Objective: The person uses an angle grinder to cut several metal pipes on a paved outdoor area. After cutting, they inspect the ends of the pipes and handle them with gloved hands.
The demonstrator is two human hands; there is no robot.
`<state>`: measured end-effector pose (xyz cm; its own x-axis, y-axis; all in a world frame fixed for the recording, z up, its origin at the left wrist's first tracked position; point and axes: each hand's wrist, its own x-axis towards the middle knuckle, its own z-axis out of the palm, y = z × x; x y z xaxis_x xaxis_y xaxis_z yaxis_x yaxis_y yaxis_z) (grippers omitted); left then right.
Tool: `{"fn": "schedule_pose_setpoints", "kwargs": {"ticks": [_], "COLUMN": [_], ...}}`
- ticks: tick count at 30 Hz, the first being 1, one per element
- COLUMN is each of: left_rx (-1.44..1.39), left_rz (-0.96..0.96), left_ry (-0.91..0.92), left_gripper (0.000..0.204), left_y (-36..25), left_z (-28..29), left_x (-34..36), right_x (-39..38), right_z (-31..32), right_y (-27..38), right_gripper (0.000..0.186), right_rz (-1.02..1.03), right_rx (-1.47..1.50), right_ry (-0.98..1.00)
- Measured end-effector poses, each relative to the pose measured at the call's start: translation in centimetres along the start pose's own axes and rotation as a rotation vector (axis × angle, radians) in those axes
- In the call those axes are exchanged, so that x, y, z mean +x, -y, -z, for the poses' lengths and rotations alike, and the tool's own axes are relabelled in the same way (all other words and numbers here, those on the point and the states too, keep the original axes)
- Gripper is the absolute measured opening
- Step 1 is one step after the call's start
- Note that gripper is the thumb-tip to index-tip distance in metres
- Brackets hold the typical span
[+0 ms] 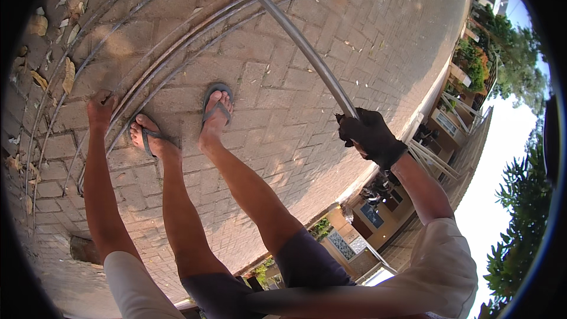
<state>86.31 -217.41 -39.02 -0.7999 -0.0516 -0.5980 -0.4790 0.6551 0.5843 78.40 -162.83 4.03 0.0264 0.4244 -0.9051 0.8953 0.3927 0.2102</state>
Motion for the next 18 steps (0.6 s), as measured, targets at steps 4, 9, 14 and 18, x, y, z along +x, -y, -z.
{"fn": "schedule_pose_setpoints", "kwargs": {"ticks": [4, 9, 14, 18], "left_rx": [0.291, 0.662, 0.410, 0.265], "left_rz": [-0.067, 0.165, 0.194, 0.298], "left_ry": [-0.187, -0.360, -0.086, 0.193], "left_gripper": [0.029, 0.050, 0.053, 0.046], "left_y": [0.0, -0.3, 0.5, -0.8], "left_z": [2.2, 2.5, -0.3, -4.2], "left_x": [0.7, -1.9, -10.3, -22.9], "right_x": [2.2, 2.5, -3.4, -6.2], "right_z": [-0.4, -2.6, -7.0, -8.3], "right_y": [-5.3, -10.2, -15.6, -18.8], "right_gripper": [0.029, 0.031, 0.034, 0.032], "right_rz": [0.596, 0.583, 0.347, 0.022], "right_rx": [-0.497, -0.441, -0.120, 0.078], "right_ry": [-0.381, -0.414, -0.208, -0.051]}}
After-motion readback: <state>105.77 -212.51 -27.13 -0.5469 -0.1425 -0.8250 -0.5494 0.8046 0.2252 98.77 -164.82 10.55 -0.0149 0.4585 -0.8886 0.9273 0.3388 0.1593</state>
